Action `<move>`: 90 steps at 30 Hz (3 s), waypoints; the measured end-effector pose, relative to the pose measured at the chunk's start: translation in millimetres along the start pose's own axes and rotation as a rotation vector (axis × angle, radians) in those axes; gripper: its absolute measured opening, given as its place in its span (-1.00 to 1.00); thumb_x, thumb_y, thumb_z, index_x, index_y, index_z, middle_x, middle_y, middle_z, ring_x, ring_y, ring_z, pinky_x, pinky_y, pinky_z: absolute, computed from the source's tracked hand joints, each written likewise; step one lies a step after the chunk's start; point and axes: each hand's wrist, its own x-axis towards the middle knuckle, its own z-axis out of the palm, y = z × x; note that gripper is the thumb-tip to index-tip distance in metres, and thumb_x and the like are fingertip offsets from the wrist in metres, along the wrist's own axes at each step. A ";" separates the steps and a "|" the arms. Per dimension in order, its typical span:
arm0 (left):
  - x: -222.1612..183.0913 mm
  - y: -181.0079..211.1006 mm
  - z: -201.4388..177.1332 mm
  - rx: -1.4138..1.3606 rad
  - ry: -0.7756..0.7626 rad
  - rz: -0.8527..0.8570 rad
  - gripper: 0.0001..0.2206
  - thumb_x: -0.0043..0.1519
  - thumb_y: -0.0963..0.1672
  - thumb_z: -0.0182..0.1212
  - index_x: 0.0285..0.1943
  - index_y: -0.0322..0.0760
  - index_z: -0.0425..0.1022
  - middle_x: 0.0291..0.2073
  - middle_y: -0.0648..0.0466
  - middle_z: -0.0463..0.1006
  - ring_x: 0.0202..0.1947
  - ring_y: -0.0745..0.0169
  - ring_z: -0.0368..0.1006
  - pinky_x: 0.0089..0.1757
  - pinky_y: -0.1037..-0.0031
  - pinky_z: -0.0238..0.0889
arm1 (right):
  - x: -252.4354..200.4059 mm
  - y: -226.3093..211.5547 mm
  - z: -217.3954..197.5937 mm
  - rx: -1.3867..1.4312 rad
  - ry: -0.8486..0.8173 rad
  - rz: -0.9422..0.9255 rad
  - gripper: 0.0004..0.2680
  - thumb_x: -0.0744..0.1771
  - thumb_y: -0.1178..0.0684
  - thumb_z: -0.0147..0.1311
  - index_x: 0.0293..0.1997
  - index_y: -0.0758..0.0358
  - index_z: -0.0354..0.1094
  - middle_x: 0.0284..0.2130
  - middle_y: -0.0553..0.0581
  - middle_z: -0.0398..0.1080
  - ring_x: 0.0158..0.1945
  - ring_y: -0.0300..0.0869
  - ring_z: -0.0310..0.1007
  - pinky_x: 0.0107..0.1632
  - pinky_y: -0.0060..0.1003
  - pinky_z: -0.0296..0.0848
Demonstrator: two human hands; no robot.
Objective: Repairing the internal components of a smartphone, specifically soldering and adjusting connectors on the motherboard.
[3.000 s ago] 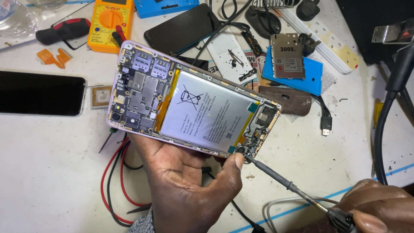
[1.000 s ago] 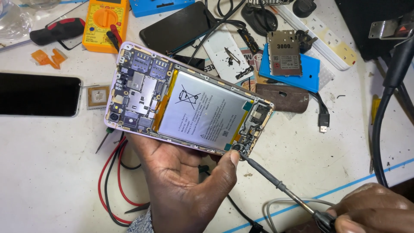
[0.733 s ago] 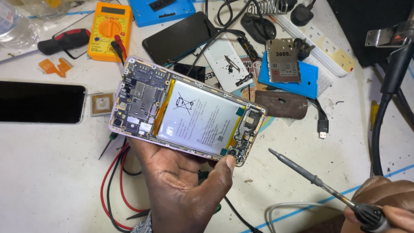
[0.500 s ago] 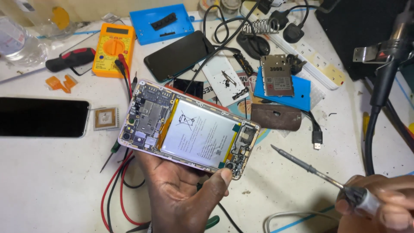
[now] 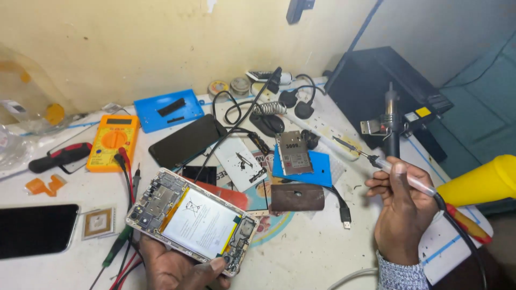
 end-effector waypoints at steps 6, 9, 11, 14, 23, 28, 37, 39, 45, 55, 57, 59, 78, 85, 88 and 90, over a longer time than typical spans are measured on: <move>1.7 39.9 33.2 -0.144 0.008 -0.068 -0.30 0.03 -0.40 -0.03 0.44 -0.22 0.21 0.05 -0.49 0.56 -0.01 -0.43 0.45 0.05 -0.04 0.30 | 23.9 -11.1 35.0 -0.021 -0.172 -0.096 -0.81 0.43 -0.01 0.05 0.03 0.32 0.36 -0.39 0.22 0.45 -0.45 -0.16 0.49 -0.49 -0.39 0.48; 1.2 52.4 47.0 -0.088 -0.113 -0.056 -0.34 0.04 -0.34 0.09 0.40 -0.18 0.21 0.13 -0.31 0.60 0.08 -0.23 0.49 0.08 0.05 0.36 | 27.5 -18.5 61.9 -0.149 -0.209 -0.097 -0.82 0.43 -0.03 0.05 -0.04 0.28 0.41 -0.39 0.16 0.50 -0.44 -0.20 0.51 -0.45 -0.41 0.50; 2.0 46.1 47.9 -0.125 -0.130 -0.039 -0.33 0.03 -0.34 0.08 0.42 -0.17 0.21 0.16 -0.31 0.60 0.09 -0.22 0.50 0.08 0.07 0.35 | 25.9 -15.6 75.6 -0.116 -0.211 -0.062 -0.84 0.41 -0.04 0.08 -0.07 0.24 0.39 -0.42 0.14 0.50 -0.46 -0.22 0.49 -0.48 -0.42 0.46; 14.2 28.4 43.3 -0.181 -0.147 -0.018 -0.25 -0.01 -0.36 0.10 0.46 -0.15 0.20 0.20 -0.34 0.58 0.12 -0.26 0.50 0.06 0.03 0.36 | 31.5 -14.9 95.7 -0.097 -0.207 -0.054 -0.87 0.40 -0.02 0.10 -0.13 0.20 0.36 -0.46 0.12 0.51 -0.50 -0.25 0.49 -0.52 -0.45 0.40; 12.1 18.6 26.0 -0.239 -0.083 -0.077 -0.21 -0.04 -0.37 0.10 0.49 -0.13 0.18 0.19 -0.44 0.57 0.10 -0.37 0.49 0.08 -0.08 0.33 | 32.7 -8.1 130.2 -0.285 -0.286 -0.009 -0.89 0.37 -0.05 0.15 -0.26 0.09 0.39 -0.55 0.00 0.50 -0.55 -0.35 0.43 -0.46 -0.46 0.37; 7.3 21.6 22.8 -0.208 -0.145 -0.058 -0.18 -0.03 -0.32 0.16 0.53 -0.03 0.17 0.24 -0.32 0.60 0.15 -0.26 0.52 0.11 0.02 0.35 | 36.2 4.4 132.5 -0.332 -0.342 -0.002 -0.88 0.36 -0.05 0.19 -0.11 0.07 0.45 -0.41 0.02 0.57 -0.46 -0.34 0.53 -0.43 -0.49 0.44; 10.4 18.1 22.3 -0.168 -0.148 -0.084 -0.18 -0.03 -0.31 0.21 0.52 0.01 0.18 0.24 -0.29 0.61 0.14 -0.25 0.55 0.05 -0.01 0.45 | 11.2 25.5 143.3 -0.322 -0.230 -0.571 -0.93 0.38 0.12 0.20 -0.10 0.22 0.54 -0.14 0.13 0.57 -0.13 -0.19 0.56 -0.32 -0.36 0.41; 9.0 18.0 21.4 -0.165 -0.163 -0.063 -0.17 -0.03 -0.31 0.21 0.53 0.00 0.19 0.22 -0.27 0.61 0.12 -0.21 0.55 0.07 0.02 0.44 | 15.1 24.0 146.6 -0.271 -0.202 -0.240 -0.87 0.35 0.00 0.16 -0.11 0.18 0.46 -0.35 0.07 0.56 -0.40 -0.28 0.51 -0.35 -0.35 0.48; 6.8 15.2 13.5 -0.140 -0.314 0.052 -0.45 0.11 -0.18 0.21 0.35 -0.20 0.28 0.14 -0.32 0.66 0.02 -0.13 0.63 0.01 0.15 0.49 | 20.3 32.3 136.3 0.227 -0.329 0.410 -0.86 0.30 0.17 0.25 -0.08 0.26 0.47 -0.35 0.10 0.51 -0.28 -0.20 0.50 -0.22 -0.38 0.49; -6.9 27.0 15.6 -0.090 -0.340 0.356 -0.44 0.06 -0.25 0.36 0.32 -0.29 0.37 -0.08 -0.24 0.74 -0.12 -0.02 0.70 -0.08 0.20 0.65 | -74.6 -43.4 84.1 -0.018 -0.675 0.542 -0.84 0.38 0.14 0.02 0.02 0.34 0.40 -0.28 0.33 0.55 -0.32 -0.03 0.44 -0.29 -0.18 0.36; -10.4 24.8 15.9 -0.144 -0.292 0.447 -0.39 0.04 -0.26 0.38 0.33 -0.37 0.31 -0.02 -0.32 0.69 -0.11 -0.08 0.69 -0.10 0.16 0.66 | -91.8 -49.1 69.7 0.029 -0.868 0.381 -0.72 0.34 0.05 0.08 0.05 0.49 0.47 -0.36 0.31 0.50 -0.38 -0.03 0.54 -0.28 -0.18 0.60; -15.4 27.9 15.7 -0.119 -0.281 0.471 -0.38 0.05 -0.26 0.36 0.36 -0.37 0.27 0.01 -0.32 0.68 -0.10 -0.08 0.69 -0.08 0.17 0.66 | -105.0 -61.5 63.3 0.060 -0.863 0.370 -0.71 0.33 0.07 0.09 0.11 0.47 0.41 -0.38 0.29 0.49 -0.37 -0.02 0.54 -0.26 -0.13 0.62; -30.6 37.7 13.5 -0.180 -0.135 0.519 -0.34 -0.01 -0.24 0.38 0.35 -0.44 0.30 0.01 -0.27 0.67 -0.09 -0.08 0.68 -0.11 0.14 0.67 | -167.3 -71.8 67.0 0.275 -0.632 0.407 -0.63 0.20 0.22 0.28 0.08 0.51 0.33 -0.36 0.47 0.58 -0.50 0.06 0.62 -0.36 -0.11 0.66; -35.1 40.9 14.8 -0.194 -0.048 0.483 -0.31 -0.04 -0.24 0.39 0.37 -0.39 0.32 0.04 -0.27 0.69 -0.06 -0.06 0.70 -0.11 0.15 0.68 | -171.2 -68.5 63.4 0.379 -0.633 0.447 -0.58 0.19 0.30 0.32 0.14 0.53 0.29 -0.32 0.51 0.54 -0.43 0.12 0.64 -0.28 -0.04 0.73; -37.1 41.9 13.9 -0.188 -0.013 0.500 -0.30 -0.06 -0.25 0.39 0.37 -0.38 0.32 0.02 -0.28 0.69 -0.09 -0.06 0.71 -0.12 0.16 0.68 | -172.8 -70.0 64.3 0.352 -0.626 0.455 -0.58 0.18 0.32 0.30 0.14 0.53 0.31 -0.37 0.46 0.52 -0.45 0.14 0.64 -0.26 -0.05 0.70; -40.6 44.8 12.9 -0.177 -0.046 0.511 -0.18 -0.01 -0.23 0.40 0.52 -0.27 0.14 0.02 -0.26 0.69 -0.09 -0.06 0.71 -0.15 0.12 0.72 | -174.4 -70.8 65.0 0.418 -0.635 0.449 -0.60 0.21 0.30 0.29 0.15 0.54 0.29 -0.34 0.49 0.53 -0.44 0.14 0.63 -0.24 -0.06 0.65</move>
